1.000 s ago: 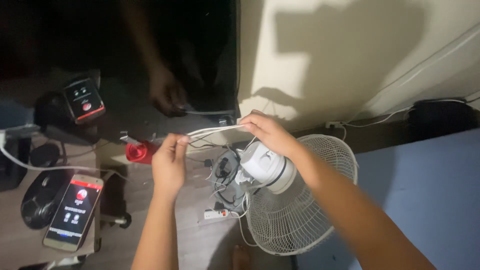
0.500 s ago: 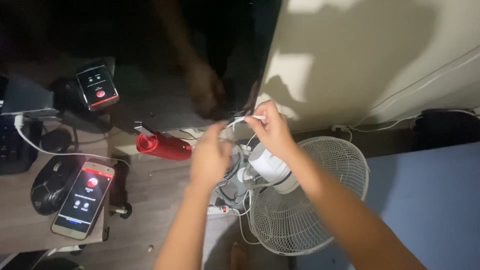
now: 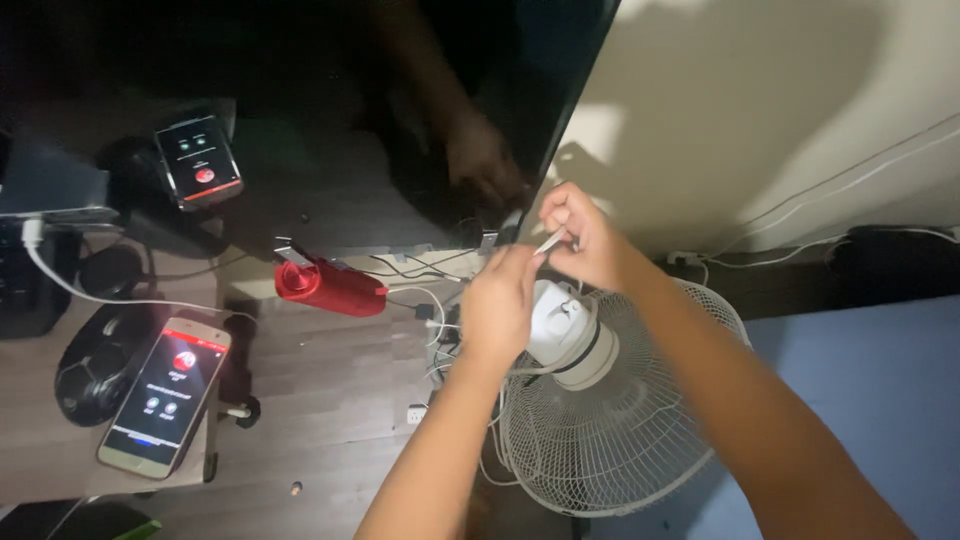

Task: The person organizes a tangle of white cables and power strips on the floor, then picks up a red portable fan and places it on a desk. They continue to untangle and arrange the cables near a standing fan and a power strip.

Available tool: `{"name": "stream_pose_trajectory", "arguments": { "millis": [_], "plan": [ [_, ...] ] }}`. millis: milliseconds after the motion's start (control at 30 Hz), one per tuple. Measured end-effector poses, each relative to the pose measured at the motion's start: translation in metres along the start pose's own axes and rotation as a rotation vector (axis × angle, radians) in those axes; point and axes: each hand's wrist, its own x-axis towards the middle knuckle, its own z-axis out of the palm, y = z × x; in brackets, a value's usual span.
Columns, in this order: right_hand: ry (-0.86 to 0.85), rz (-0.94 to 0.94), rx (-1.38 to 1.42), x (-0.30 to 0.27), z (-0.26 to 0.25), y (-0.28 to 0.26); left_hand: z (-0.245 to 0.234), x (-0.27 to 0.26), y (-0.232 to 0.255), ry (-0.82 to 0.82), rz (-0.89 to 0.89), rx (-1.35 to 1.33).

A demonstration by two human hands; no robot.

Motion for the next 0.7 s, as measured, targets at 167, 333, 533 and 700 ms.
{"name": "stream_pose_trajectory", "arguments": {
  "millis": [167, 333, 533, 700],
  "plan": [
    [0.102, 0.099, -0.108, 0.001, 0.0, 0.068, 0.007, 0.021, 0.028, -0.036, 0.017, -0.176],
    [0.214, 0.317, -0.047, -0.027, -0.003, 0.137, -0.002, 0.025, 0.047, -0.125, 0.008, -0.209],
    [0.463, 0.857, -0.213, -0.025, -0.021, 0.183, -0.008, 0.008, 0.033, -0.247, 0.015, -0.038],
    [0.66, 0.838, 0.224, -0.03, -0.04, 0.195, 0.007, -0.004, 0.017, -0.333, -0.115, 0.059]
  ]
}}
